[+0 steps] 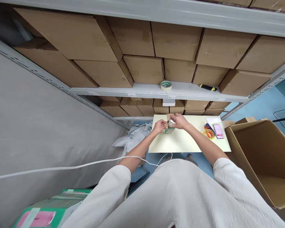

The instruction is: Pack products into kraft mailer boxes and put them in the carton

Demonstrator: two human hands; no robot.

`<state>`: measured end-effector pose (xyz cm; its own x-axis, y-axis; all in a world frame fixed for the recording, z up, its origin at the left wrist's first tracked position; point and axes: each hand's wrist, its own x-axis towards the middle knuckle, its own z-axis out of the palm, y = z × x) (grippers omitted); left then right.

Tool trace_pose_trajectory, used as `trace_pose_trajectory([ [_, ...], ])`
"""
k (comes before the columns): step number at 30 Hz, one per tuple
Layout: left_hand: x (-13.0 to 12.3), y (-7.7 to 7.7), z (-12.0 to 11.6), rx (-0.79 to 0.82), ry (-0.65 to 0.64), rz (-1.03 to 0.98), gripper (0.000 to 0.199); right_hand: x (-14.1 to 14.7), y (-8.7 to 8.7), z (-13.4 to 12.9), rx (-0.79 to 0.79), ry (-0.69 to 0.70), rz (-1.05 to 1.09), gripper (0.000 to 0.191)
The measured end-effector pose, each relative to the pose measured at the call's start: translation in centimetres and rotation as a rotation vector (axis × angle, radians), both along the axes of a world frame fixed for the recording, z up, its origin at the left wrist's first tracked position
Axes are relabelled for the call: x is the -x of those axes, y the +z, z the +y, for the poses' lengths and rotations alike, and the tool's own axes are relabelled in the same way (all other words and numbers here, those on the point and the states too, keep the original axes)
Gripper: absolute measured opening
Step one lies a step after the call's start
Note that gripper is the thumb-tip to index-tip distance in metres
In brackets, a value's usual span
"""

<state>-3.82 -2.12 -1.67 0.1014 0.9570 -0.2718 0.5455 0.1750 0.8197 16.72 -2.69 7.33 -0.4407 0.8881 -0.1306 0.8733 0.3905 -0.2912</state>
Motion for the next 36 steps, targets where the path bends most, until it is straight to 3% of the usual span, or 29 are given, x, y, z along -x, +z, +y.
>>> trace_pose_trajectory([
  [6,0.0,0.2,0.0,0.007,-0.007,0.015,0.033,1.9,-3.6,-0.4,0.051,-0.103,-0.088,0.063],
  [14,0.3,-0.3,-0.1,-0.022,-0.014,0.023,0.030,2.5,-5.8,-0.8,0.045,-0.201,-0.083,0.046],
  [17,0.6,-0.7,0.1,-0.035,-0.003,0.026,0.034,1.7,-6.6,-0.4,-0.013,-0.207,0.052,0.050],
  [20,0.7,-1.3,0.4,-0.047,0.019,-0.016,0.038,0.4,-8.2,0.3,-0.027,-0.315,0.317,0.043],
  [24,0.4,-2.4,0.6,-0.062,0.056,-0.078,0.033,-1.1,-10.7,1.3,0.135,-0.526,0.555,0.031],
  [28,0.3,-3.8,1.0,-0.103,0.147,0.000,0.031,-1.1,-12.7,2.0,0.260,-0.604,0.665,0.023],
  [32,0.5,-5.3,1.7,-0.107,0.208,0.035,0.045,-0.4,-13.9,2.5,0.268,-0.629,0.680,0.030],
  [36,0.6,-6.5,2.6,-0.070,0.177,-0.079,0.054,-0.4,-14.2,2.8,0.317,-0.634,0.704,0.043],
])
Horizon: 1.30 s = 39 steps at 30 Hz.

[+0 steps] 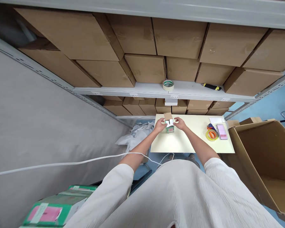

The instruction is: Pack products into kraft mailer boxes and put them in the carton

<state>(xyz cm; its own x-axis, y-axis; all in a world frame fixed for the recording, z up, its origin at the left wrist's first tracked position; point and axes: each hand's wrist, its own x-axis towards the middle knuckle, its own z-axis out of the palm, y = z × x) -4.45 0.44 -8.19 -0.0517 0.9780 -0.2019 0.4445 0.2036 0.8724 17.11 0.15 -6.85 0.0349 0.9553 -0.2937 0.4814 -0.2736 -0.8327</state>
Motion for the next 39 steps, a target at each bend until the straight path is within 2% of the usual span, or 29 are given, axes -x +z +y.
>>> trace_pose_trajectory([
  [5,0.2,-0.3,0.4,-0.041,-0.057,-0.168,0.048,-0.2,0.6,0.3,0.037,0.054,0.175,0.061],
  [12,1.3,0.6,-0.1,0.032,-0.090,-0.331,0.017,-1.2,2.3,0.0,0.031,0.111,0.296,0.041],
  [13,1.5,0.6,-0.3,0.021,-0.116,-0.331,0.016,-1.3,2.4,-0.1,0.034,0.119,0.297,0.039],
  [15,1.8,0.6,-0.7,-0.028,-0.177,-0.312,0.028,-1.4,2.5,-0.4,0.032,0.154,0.284,0.037],
  [18,2.0,0.3,-1.1,-0.092,-0.233,-0.284,0.043,-1.3,2.2,-0.6,-0.014,0.217,0.238,0.041],
  [28,1.7,-0.4,-1.1,-0.151,-0.256,-0.163,0.031,-1.0,0.2,-0.9,-0.176,0.335,-0.010,0.043],
  [32,1.7,0.2,-1.4,-0.164,-0.296,-0.044,0.032,-0.6,0.8,-1.4,-0.291,0.446,-0.174,0.041],
  [36,1.9,1.4,-1.4,-0.264,-0.417,0.116,0.044,0.1,1.8,-1.3,-0.288,0.534,-0.334,0.040],
  [39,2.1,1.9,-1.2,-0.238,-0.479,0.155,0.051,0.7,2.2,-0.9,-0.288,0.553,-0.357,0.036],
])
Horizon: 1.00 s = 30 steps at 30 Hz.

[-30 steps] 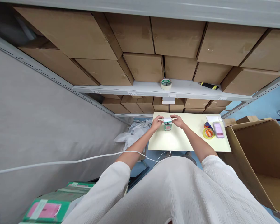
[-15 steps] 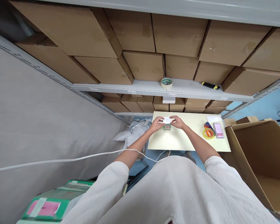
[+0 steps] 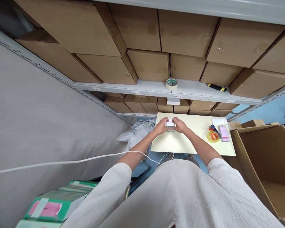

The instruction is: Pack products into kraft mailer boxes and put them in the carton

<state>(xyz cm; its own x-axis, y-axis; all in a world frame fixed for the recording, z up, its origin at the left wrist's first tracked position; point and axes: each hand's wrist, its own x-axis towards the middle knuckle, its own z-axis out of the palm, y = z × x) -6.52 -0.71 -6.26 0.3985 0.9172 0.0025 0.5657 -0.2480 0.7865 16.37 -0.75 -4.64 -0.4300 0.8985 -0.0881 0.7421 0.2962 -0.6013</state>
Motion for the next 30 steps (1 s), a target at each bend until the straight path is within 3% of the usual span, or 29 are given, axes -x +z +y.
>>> trace_pose_trajectory([
  [8,1.8,-0.6,0.9,-0.031,0.157,-0.160,0.048,2.7,0.4,3.1,-0.013,-0.045,0.078,0.033],
  [12,3.6,-0.9,1.9,-0.062,0.249,-0.153,0.053,5.3,0.2,6.1,-0.013,-0.059,0.096,0.032],
  [18,5.8,-2.2,3.3,-0.032,0.270,-0.084,0.069,9.0,-1.1,10.0,-0.001,-0.044,0.063,0.036],
  [24,6.3,-3.3,3.5,0.044,0.285,-0.064,0.082,10.1,-2.5,10.5,-0.015,-0.047,0.057,0.048],
  [30,5.7,-2.8,3.7,-0.007,0.309,0.014,0.079,8.6,-2.1,9.5,0.014,-0.005,0.048,0.060],
])
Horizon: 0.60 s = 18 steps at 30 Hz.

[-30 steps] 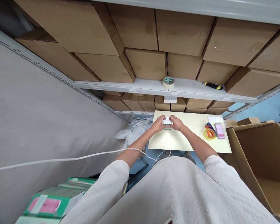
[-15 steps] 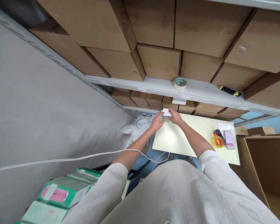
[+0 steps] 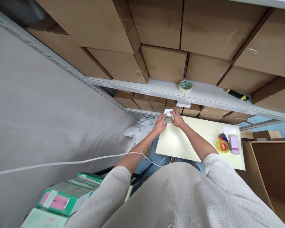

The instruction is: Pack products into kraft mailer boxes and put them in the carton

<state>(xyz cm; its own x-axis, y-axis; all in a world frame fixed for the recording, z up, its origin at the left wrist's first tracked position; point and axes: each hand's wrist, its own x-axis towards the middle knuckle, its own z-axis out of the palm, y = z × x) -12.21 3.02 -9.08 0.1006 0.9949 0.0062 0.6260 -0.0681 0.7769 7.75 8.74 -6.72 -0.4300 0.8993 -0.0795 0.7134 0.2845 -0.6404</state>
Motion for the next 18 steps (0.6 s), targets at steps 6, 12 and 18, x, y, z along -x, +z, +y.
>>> trace_pose_trajectory([
  [6,-1.2,2.0,-0.4,-0.072,0.038,0.026,0.063,-2.7,2.1,-1.2,0.038,0.031,-0.012,0.058],
  [12,-3.6,4.0,-1.1,-0.118,-0.071,-0.001,0.058,-5.8,6.0,-1.9,-0.060,-0.040,0.048,0.048],
  [18,-6.7,4.8,-2.7,-0.142,-0.266,-0.092,0.049,-10.0,10.7,-2.0,-0.315,-0.250,0.128,0.038],
])
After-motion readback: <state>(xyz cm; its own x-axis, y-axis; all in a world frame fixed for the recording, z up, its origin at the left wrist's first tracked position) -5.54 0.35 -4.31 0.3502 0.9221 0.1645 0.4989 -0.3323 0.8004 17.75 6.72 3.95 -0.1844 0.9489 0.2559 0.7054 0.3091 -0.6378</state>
